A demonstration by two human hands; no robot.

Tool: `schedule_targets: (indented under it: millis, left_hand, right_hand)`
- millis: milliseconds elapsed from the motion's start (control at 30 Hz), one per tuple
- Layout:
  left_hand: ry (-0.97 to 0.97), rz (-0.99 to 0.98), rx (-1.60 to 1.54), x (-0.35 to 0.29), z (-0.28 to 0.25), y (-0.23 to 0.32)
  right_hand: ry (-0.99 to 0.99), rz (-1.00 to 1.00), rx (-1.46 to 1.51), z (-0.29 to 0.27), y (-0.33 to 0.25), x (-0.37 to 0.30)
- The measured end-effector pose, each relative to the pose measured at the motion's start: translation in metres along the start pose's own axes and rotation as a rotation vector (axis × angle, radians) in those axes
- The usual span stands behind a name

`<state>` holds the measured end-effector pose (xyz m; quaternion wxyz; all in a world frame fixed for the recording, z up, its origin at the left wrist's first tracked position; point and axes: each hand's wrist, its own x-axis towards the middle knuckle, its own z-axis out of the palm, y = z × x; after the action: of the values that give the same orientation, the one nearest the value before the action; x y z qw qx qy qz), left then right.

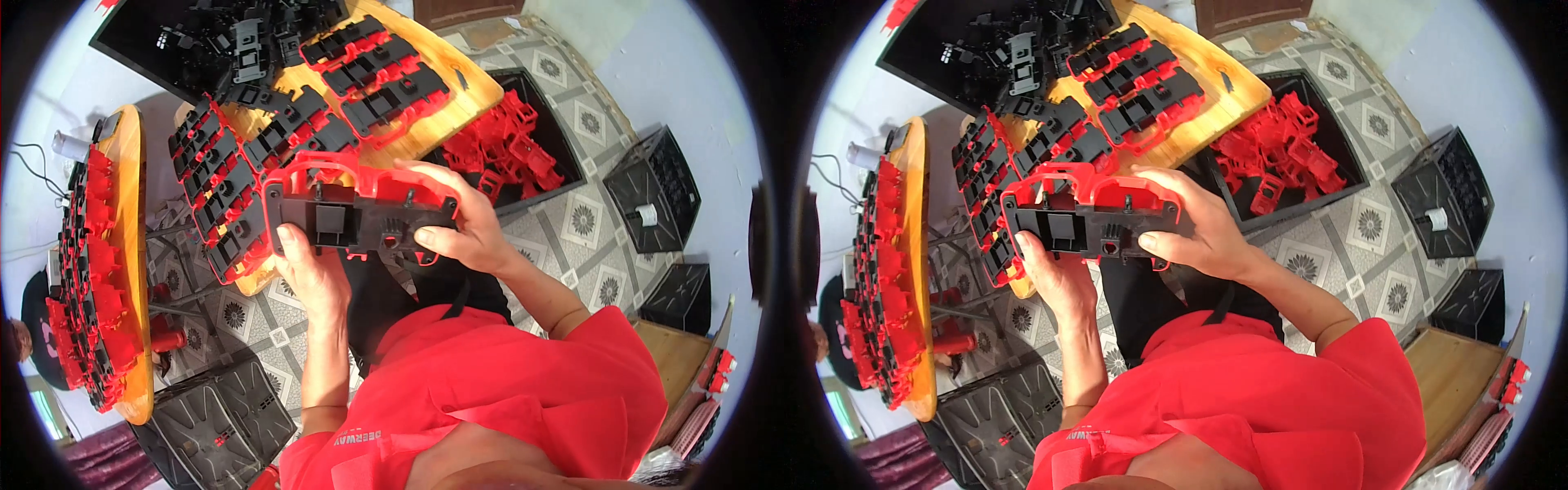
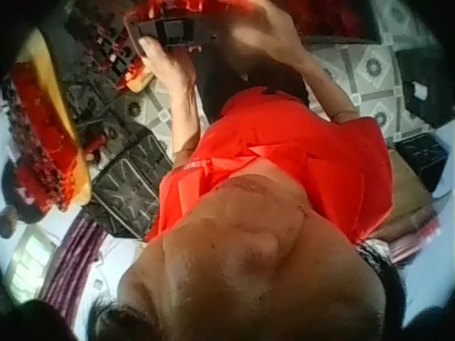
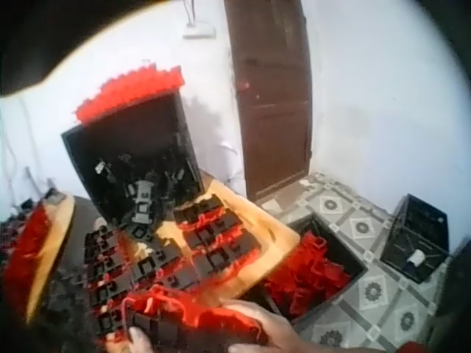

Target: The person assembles plastic casings by snapping black plastic inserts into red frames by hand and resting them on a wooden board. The person gathers the assembled casings and arranges them in rows on another table.

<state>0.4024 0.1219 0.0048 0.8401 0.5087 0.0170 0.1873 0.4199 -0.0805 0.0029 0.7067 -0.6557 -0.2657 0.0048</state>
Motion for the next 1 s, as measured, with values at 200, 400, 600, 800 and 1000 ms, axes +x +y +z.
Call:
schedule_targets:
  millis: [200, 400, 600, 800, 1000]
  left_hand:
    - [-0.477, 0.159, 0.501, 0.108, 0.039, 0.053]
    - [-0.671, 0.081, 1.169, 0.293, 0.035, -0.020]
    - [-0.842, -0.060, 1.332, 0.365, 0.025, -0.102]
    - [-0.888, -0.095, 1.302, 0.349, 0.041, -0.093]
    - [-0.899, -0.250, 1.150, 0.335, 0.049, -0.081]
  right_hand:
    - [0.336, -0.104, 0.038, -0.066, -0.018, 0.079]
    - [0.370, -0.176, 0.426, -0.148, 0.017, 0.218]
    - [0.356, 0.218, 0.483, -0.213, 0.089, 0.291]
    - [0.288, 0.353, 0.190, -0.241, 0.138, 0.347]
    - [0.167, 0.421, 0.036, -0.221, 0.172, 0.389]
